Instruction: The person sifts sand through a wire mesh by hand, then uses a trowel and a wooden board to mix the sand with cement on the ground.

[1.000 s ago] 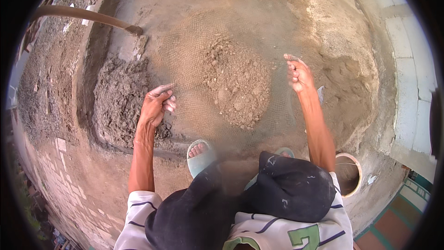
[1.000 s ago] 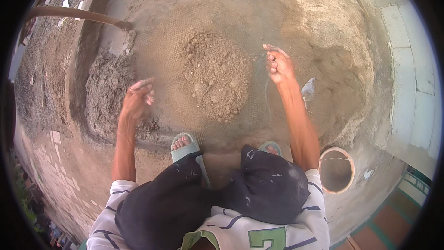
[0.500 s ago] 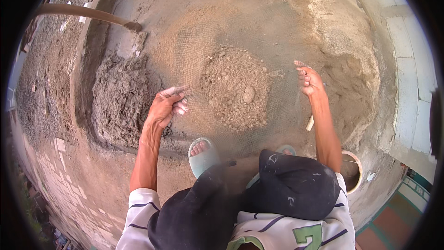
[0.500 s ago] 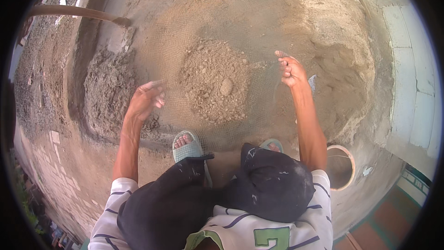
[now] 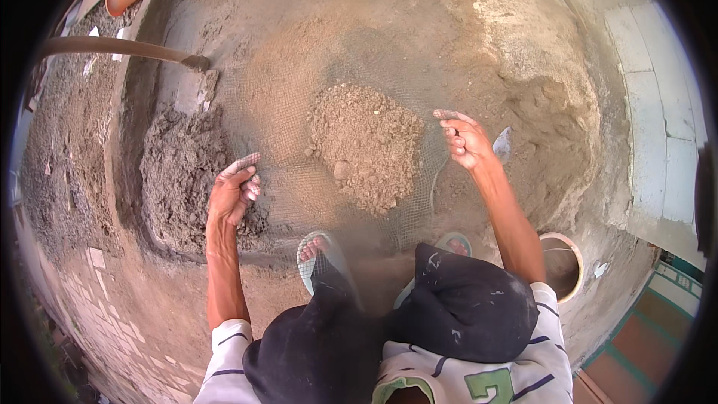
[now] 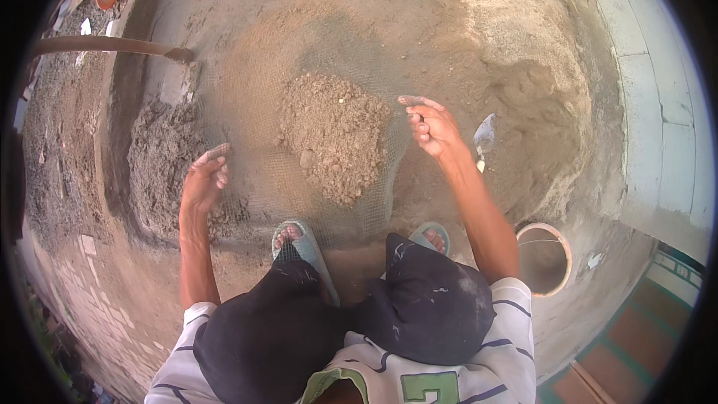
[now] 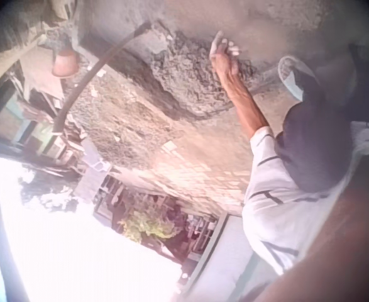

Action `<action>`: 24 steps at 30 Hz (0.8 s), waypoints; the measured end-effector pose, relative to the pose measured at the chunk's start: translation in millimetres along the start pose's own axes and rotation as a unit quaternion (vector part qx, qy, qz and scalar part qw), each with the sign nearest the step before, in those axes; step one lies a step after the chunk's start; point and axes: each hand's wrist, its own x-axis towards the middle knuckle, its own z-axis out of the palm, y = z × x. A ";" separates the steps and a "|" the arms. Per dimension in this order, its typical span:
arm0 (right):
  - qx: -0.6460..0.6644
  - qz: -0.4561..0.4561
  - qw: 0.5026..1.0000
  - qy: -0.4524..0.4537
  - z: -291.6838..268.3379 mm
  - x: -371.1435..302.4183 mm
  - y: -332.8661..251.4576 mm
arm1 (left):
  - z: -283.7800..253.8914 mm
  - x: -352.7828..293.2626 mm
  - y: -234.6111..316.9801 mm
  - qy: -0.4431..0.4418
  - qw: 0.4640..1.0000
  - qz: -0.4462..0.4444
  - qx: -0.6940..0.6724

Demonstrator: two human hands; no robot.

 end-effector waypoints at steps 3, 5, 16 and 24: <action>0.083 -0.003 0.997 -0.009 -65.7 5.6 -5.0 | 45.8 3.3 -2.1 -0.034 0.999 0.011 0.035; 0.074 -0.034 0.997 0.011 -21.8 1.2 10.5 | 12.3 7.4 -8.0 -0.012 1.000 0.027 0.004; 0.002 -0.050 0.998 0.035 2.9 -13.2 -3.2 | 5.3 4.1 -3.5 -0.013 1.000 0.009 -0.002; -0.005 -0.066 0.997 0.029 -6.8 -20.1 -6.7 | 11.0 7.6 -12.5 -0.024 1.000 0.000 -0.014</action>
